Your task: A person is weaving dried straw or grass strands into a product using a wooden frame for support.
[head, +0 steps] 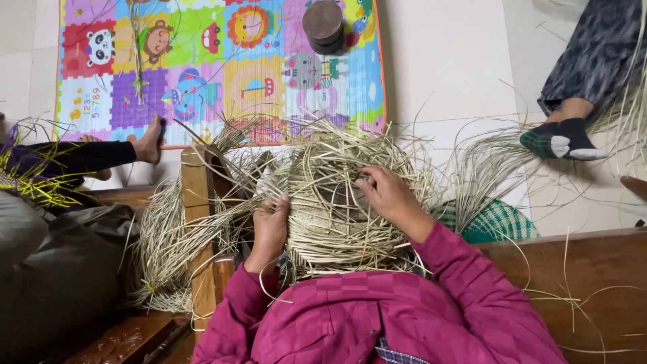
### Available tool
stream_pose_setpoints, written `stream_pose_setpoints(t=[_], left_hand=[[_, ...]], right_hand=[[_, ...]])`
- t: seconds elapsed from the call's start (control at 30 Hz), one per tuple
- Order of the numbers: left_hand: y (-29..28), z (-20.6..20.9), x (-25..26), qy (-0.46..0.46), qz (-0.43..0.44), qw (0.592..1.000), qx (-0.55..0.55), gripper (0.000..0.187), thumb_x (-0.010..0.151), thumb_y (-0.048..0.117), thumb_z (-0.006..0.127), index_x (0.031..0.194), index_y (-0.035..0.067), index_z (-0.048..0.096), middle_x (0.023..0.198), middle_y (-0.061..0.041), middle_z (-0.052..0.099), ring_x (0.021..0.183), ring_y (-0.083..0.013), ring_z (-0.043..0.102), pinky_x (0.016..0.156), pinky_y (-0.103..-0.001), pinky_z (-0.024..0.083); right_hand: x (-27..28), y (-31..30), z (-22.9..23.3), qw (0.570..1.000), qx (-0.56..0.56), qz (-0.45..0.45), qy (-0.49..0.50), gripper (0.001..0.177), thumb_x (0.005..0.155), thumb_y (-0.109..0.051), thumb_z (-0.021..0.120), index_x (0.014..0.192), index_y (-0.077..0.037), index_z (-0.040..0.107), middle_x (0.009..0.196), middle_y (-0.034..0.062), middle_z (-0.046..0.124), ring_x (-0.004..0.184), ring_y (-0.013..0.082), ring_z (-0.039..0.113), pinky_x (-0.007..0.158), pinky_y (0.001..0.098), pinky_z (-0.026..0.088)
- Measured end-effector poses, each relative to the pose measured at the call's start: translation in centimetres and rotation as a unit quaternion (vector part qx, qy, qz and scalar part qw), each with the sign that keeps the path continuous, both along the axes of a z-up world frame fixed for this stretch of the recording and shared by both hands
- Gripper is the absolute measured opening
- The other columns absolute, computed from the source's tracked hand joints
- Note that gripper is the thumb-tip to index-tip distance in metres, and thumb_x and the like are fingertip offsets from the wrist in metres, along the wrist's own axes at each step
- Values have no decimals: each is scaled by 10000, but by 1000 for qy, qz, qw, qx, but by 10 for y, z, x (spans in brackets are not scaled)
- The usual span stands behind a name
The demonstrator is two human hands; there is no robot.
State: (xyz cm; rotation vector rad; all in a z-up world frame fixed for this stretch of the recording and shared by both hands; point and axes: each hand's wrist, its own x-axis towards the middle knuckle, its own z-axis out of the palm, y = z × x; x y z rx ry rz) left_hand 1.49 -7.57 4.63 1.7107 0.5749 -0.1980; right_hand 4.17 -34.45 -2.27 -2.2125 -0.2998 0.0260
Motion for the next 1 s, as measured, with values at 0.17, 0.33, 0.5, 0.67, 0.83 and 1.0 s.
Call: stream_pose_setpoints(t=[0.17, 0.33, 0.5, 0.67, 0.83, 1.0], left_hand=[[26, -30, 9, 26, 11, 999, -28, 266, 1077, 230, 583, 892, 42, 624, 675, -49, 572, 553, -138, 445, 554, -281, 399], [53, -81, 26, 14, -23, 998, -48, 227, 1020, 240, 674, 913, 48, 732, 700, -46, 669, 601, -122, 524, 641, -293, 470], [63, -135, 25, -12, -21, 996, -89, 123, 950, 154, 731, 962, 41, 779, 845, -42, 740, 790, -110, 578, 795, -323, 515], [73, -127, 42, 20, -36, 994, -98, 160, 948, 190, 736, 935, 35, 770, 810, -45, 747, 753, -117, 590, 791, -325, 539], [71, -116, 59, 22, -57, 995, -77, 191, 949, 192, 719, 828, 46, 738, 710, -89, 734, 713, -128, 625, 714, -333, 547], [73, -144, 63, 26, -44, 991, -121, 186, 954, 205, 725, 907, 29, 758, 813, -96, 755, 784, -146, 621, 794, -373, 551]], right_hand=[[15, 34, -18, 997, 79, -13, -3, 290, 977, -263, 722, 1121, -11, 726, 905, 205, 724, 900, 426, 706, 798, 482, 564], [37, 44, -52, 978, 160, -48, 128, 204, 920, -236, 783, 1060, -86, 791, 963, 145, 777, 986, 281, 732, 895, 417, 563], [42, 55, -45, 983, 107, -50, 138, 159, 916, -230, 772, 1009, -103, 800, 900, 135, 775, 945, 296, 739, 875, 416, 567], [49, 61, -48, 980, 78, -77, 168, 144, 929, -226, 747, 999, -111, 798, 862, 123, 769, 924, 290, 738, 872, 427, 562], [59, 59, -44, 980, 83, -86, 160, 130, 954, -217, 737, 979, -101, 789, 851, 115, 762, 889, 245, 729, 866, 403, 554], [67, 59, -45, 974, 138, -101, 150, 92, 974, -151, 715, 982, -83, 777, 811, 71, 726, 818, 150, 653, 850, 364, 539]])
